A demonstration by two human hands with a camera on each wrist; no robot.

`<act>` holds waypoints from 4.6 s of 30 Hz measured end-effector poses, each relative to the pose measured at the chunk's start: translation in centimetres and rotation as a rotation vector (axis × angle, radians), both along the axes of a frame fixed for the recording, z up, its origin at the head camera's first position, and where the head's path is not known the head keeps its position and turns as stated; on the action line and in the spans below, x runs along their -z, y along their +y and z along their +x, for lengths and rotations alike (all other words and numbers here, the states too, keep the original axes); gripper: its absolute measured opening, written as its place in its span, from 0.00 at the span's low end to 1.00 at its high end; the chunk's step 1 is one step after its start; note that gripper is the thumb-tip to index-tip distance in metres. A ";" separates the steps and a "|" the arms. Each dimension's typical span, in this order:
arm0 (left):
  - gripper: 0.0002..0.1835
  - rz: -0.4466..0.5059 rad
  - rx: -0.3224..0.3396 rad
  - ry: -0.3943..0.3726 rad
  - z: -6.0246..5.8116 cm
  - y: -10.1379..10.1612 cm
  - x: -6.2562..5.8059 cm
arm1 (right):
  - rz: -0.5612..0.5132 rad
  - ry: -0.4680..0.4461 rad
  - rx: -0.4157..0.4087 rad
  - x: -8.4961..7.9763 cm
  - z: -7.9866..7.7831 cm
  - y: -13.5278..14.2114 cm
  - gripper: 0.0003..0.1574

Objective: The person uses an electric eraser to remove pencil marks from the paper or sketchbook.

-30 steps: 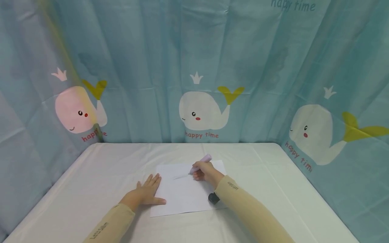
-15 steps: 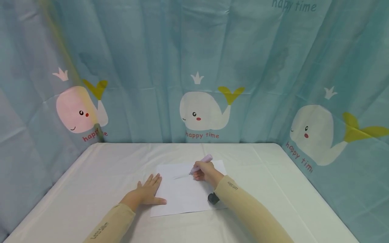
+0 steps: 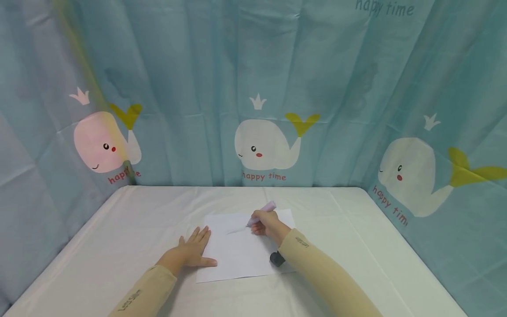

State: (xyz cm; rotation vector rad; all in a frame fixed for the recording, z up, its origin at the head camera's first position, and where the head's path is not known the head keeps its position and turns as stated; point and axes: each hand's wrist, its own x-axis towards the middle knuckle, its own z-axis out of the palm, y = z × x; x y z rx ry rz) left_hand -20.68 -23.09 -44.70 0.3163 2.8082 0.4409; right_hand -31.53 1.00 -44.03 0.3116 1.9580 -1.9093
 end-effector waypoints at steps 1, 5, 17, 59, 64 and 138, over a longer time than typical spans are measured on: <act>0.59 0.000 0.001 0.001 0.0 0.0 0.0 | -0.001 0.002 0.003 0.1 -0.1 0.0 0.11; 0.59 -0.004 0.002 0.004 0.0 -0.1 0.0 | -0.003 -0.004 -0.007 0.3 -0.3 0.0 0.11; 0.59 0.005 0.001 0.001 0.2 -0.1 -0.1 | -0.012 -0.011 -0.087 0.4 -0.3 0.3 0.09; 0.59 0.003 0.007 -0.008 0.2 0.2 -0.6 | -0.040 -0.007 -0.059 0.3 0.0 -0.1 0.10; 0.58 0.002 0.006 -0.011 0.3 0.3 -0.7 | -0.047 0.000 -0.022 0.1 0.0 -0.2 0.08; 0.59 0.008 0.015 0.003 0.1 -0.3 -0.3 | -0.050 0.002 -0.041 0.2 0.2 -0.7 0.10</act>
